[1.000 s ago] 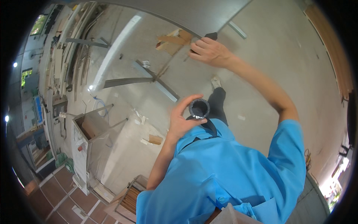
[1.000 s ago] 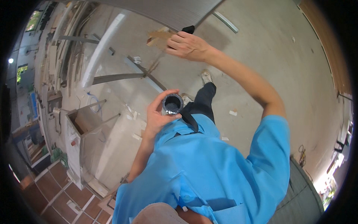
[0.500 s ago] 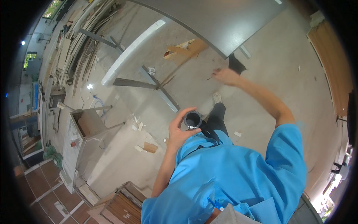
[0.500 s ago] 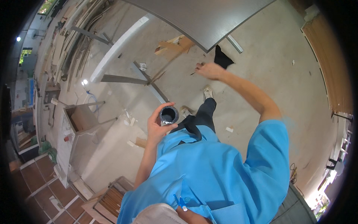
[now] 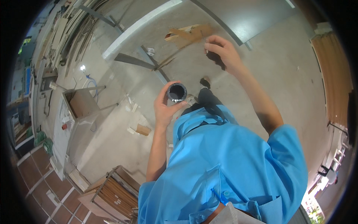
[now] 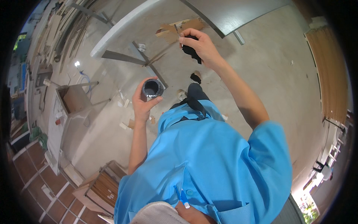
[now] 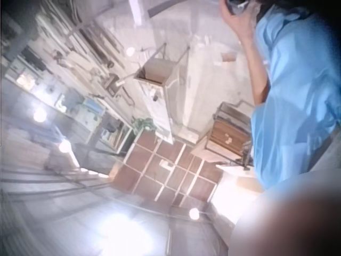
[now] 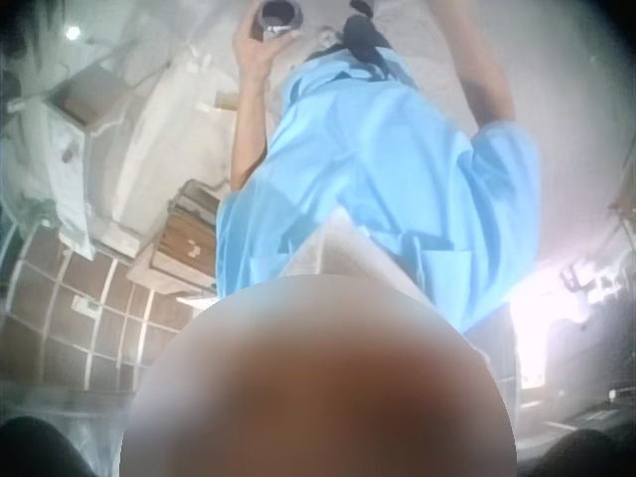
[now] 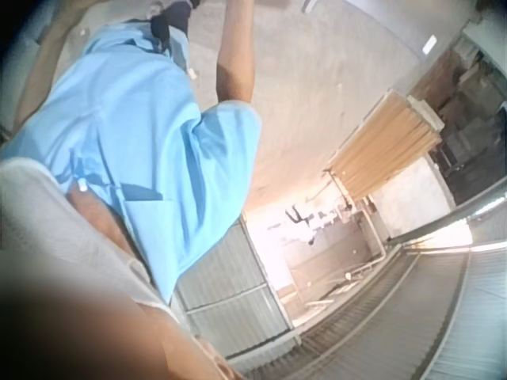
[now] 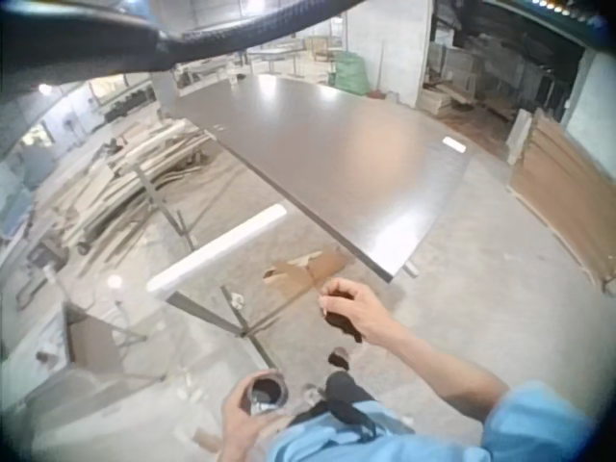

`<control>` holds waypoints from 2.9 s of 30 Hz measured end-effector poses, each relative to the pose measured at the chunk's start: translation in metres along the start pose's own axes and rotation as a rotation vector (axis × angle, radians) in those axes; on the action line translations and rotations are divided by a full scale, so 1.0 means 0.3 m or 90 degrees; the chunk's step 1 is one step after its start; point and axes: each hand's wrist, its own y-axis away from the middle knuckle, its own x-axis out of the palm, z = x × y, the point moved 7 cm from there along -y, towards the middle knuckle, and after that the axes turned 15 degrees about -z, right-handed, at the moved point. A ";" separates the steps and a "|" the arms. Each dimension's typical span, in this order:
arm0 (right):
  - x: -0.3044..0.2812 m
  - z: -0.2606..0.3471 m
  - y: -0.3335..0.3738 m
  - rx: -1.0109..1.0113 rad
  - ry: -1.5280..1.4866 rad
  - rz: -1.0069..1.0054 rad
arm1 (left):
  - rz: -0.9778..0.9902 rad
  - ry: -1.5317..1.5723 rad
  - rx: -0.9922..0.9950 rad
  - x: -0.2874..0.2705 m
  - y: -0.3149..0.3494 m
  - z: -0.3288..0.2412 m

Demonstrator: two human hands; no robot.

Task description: The person applies a dark finish to the edges of a large flat panel using a small brush and a container of finish. They repeatedly dip the brush into the container and carefully coat the panel's edges, moving around the panel to reach different sides.

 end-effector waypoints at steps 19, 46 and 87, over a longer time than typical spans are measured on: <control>-0.520 -2.049 -0.371 -0.104 0.759 0.197 | -0.103 -0.098 -0.155 -0.160 0.000 0.927; 0.255 -0.617 -0.135 0.146 -0.149 0.063 | -0.039 -0.040 -0.040 -0.167 -0.166 0.343; 1.116 0.367 -0.310 -0.494 0.935 -0.072 | 0.335 -0.158 0.309 -0.338 -1.219 -0.376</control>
